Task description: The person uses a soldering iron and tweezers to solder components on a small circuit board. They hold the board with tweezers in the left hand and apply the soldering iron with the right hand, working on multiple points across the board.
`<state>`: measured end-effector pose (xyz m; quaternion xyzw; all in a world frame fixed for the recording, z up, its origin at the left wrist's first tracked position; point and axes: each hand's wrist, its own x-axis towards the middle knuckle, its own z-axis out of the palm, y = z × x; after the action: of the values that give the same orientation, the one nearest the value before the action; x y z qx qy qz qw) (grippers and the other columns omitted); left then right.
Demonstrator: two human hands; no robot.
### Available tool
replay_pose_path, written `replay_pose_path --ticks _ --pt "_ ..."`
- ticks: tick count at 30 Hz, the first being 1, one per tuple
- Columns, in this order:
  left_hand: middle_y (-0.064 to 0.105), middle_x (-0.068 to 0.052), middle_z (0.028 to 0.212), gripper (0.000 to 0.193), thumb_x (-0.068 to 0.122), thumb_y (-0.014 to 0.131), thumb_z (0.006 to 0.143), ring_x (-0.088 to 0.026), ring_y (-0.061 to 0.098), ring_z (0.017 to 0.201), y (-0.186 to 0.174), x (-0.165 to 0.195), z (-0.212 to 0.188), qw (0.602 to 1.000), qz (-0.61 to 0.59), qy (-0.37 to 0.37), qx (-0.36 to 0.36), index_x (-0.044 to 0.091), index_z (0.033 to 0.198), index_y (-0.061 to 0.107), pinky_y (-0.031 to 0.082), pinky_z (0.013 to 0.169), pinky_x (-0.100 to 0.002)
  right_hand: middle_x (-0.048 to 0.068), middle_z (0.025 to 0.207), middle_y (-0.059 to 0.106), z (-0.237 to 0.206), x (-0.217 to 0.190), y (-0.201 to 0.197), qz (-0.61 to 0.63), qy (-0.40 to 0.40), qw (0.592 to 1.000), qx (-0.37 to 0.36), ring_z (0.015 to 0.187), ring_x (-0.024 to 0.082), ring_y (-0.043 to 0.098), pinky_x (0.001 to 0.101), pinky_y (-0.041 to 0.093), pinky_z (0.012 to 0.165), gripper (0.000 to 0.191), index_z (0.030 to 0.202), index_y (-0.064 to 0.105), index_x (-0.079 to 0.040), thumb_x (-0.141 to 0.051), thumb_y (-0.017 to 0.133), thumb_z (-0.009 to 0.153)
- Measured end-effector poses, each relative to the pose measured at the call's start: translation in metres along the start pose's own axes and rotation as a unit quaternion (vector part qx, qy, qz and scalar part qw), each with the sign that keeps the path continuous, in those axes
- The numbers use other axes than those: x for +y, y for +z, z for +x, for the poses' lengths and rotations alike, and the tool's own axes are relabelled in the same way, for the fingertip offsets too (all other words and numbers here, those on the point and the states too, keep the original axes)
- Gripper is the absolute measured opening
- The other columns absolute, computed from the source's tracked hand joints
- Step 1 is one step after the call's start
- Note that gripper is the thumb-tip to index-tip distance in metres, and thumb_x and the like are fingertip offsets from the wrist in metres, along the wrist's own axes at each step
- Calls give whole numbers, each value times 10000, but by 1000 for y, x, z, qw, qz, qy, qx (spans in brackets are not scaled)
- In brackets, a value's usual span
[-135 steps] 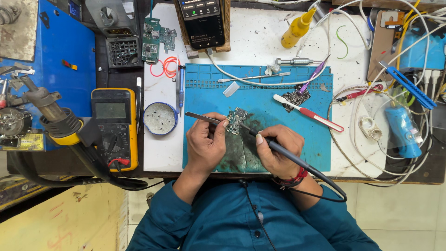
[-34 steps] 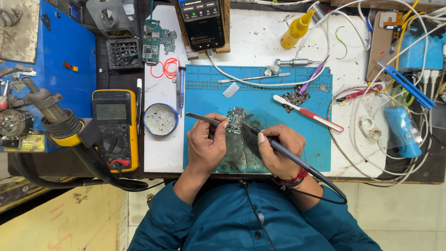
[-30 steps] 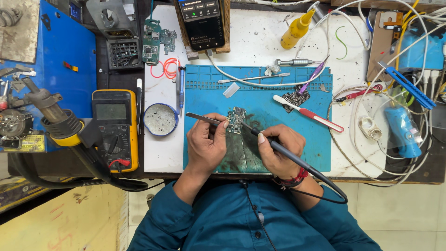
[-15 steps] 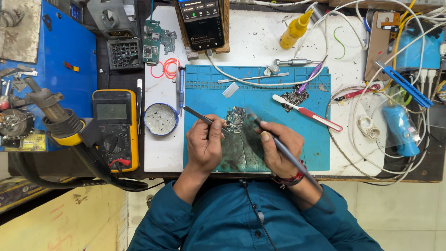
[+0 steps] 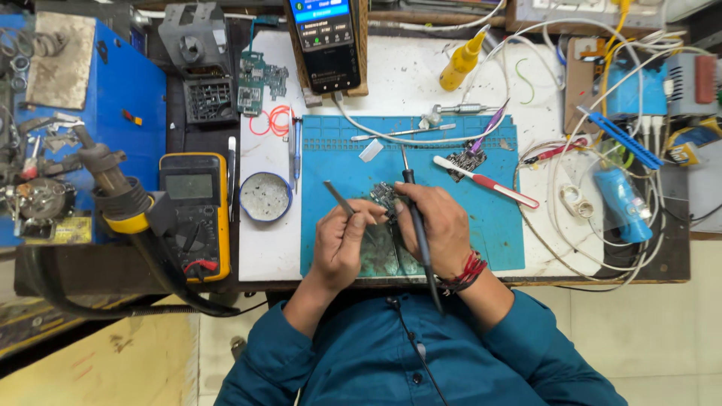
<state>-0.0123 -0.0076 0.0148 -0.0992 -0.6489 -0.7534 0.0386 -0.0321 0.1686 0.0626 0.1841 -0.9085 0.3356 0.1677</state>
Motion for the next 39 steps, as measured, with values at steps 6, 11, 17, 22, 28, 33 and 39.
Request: replay_pose_path --ticks 6,11,17,22,28,33,39 --pt "723 -140 1080 212 139 500 1099 -227 709 963 -6 3 -14 993 16 22 112 -11 1020 628 567 891 -324 158 1112 666 43 12 16 -24 -62 993 93 1010 355 645 429 520 894 417 1263 596 -43 -154 822 930" --pt "732 -159 1074 83 94 634 1012 -285 730 975 -36 22 -24 967 215 72 113 17 1032 659 582 842 -341 148 1132 595 107 32 43 -96 -69 987 109 1061 347 574 445 471 951 590 1283 533 -35 -243 918 888" --pt "726 -161 1115 130 111 648 992 -308 733 974 -44 28 -25 978 178 40 101 19 1078 681 592 862 -369 148 1084 584 134 46 65 -157 -60 978 122 1012 346 561 453 453 896 663 1251 529 -26 -329 964 853" --pt "726 -157 1115 156 128 684 982 -331 720 1023 -48 28 -25 968 218 67 101 26 1098 695 573 899 -386 137 1093 609 116 41 62 -92 -37 987 124 1022 316 612 426 492 919 570 1303 524 -34 -211 910 922" --pt "735 -154 1115 193 131 705 952 -305 727 972 -44 30 -27 966 240 26 98 44 1123 724 584 843 -369 163 1119 642 77 25 30 -35 -21 997 69 1041 333 652 415 524 921 492 1276 558 -19 -159 863 916" --pt "731 -154 1115 203 110 695 957 -304 725 1009 -38 29 -24 958 270 45 85 28 1141 718 577 866 -367 165 1076 667 39 17 -1 -17 -18 999 23 980 347 654 417 521 868 417 1199 611 -32 -151 840 871" --pt "723 -149 1106 207 115 685 991 -268 730 993 -27 31 -16 962 246 21 118 0 1159 724 571 869 -344 163 1014 651 6 11 -16 4 -14 999 -40 921 354 631 439 502 825 488 1188 615 -31 -255 846 821"
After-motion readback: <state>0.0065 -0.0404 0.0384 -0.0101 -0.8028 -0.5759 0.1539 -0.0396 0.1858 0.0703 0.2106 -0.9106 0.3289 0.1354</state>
